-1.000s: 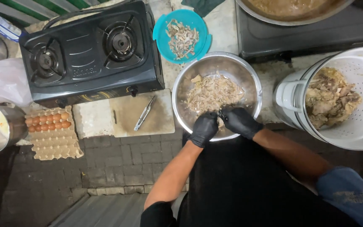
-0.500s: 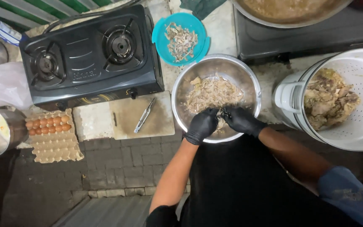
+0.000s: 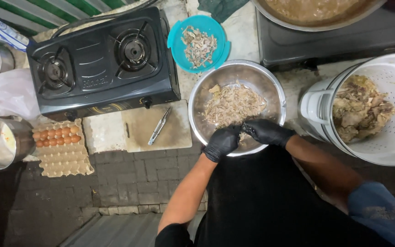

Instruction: Shredding cooked chicken meat by hand into a metal bowl and occasionally transferring it to a colander.

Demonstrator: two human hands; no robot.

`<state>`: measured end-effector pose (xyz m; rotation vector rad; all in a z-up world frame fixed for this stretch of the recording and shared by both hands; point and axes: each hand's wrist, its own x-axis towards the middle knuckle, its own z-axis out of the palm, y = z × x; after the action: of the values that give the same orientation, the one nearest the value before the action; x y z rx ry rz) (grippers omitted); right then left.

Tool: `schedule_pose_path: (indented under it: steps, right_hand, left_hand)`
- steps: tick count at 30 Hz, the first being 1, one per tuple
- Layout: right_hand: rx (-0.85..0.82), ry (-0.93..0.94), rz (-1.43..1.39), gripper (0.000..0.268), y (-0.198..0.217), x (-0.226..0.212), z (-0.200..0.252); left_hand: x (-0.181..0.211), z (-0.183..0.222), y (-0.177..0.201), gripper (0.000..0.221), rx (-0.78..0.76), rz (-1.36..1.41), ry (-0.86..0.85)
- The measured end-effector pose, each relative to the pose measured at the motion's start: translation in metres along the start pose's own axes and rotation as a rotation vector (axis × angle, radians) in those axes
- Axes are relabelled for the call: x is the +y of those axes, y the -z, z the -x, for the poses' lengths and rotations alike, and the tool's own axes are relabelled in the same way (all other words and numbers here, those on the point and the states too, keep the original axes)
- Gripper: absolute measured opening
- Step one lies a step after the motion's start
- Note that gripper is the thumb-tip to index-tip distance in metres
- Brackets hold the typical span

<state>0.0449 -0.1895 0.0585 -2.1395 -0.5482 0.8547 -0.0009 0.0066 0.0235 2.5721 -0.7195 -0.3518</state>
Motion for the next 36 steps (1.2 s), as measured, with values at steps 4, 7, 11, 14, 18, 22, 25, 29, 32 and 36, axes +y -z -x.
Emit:
schedule_pose_path:
  steps: [4,7,11,14,18,22,25,29,32,36]
  right_hand:
    - [0.038,0.019,0.042,0.024,-0.008,0.011,-0.001]
    - [0.044,0.054,-0.033,0.025,0.002,-0.007,-0.001]
    - [0.107,0.094,-0.138,0.028,-0.006,-0.011,0.002]
    - [0.095,0.062,-0.16,0.033,-0.019,-0.001,0.001]
    - [0.142,0.07,-0.21,0.023,-0.032,0.017,-0.007]
    - [0.2,0.037,-0.344,0.022,-0.048,0.042,-0.017]
    - [0.266,0.029,-0.575,0.022,-0.065,0.048,-0.023]
    - [0.252,0.007,-1.274,0.011,-0.075,0.057,-0.011]
    - [0.164,0.046,-1.318,0.009,-0.052,0.043,-0.014]
    - [0.152,-0.312,-1.66,0.017,-0.074,0.11,-0.041]
  left_hand:
    - [0.01,0.0,0.019,0.034,-0.113,0.133,0.142]
    - [0.011,-0.002,0.028,0.037,-0.161,0.319,0.224]
    - [-0.006,0.004,0.016,0.028,-0.011,0.571,0.252]
    - [0.001,0.003,0.026,0.019,0.058,0.627,0.27]
    - [-0.006,-0.002,0.017,0.012,0.102,0.726,0.244]
    - [-0.002,-0.004,0.036,0.004,0.15,0.705,0.2]
    - [0.0,-0.006,0.052,0.009,0.131,0.628,0.117]
    - [-0.004,-0.01,0.045,0.013,0.117,0.589,0.053]
    - [0.003,-0.012,0.06,0.013,0.145,0.623,0.058]
    - [0.01,-0.019,0.051,0.011,0.202,0.509,0.139]
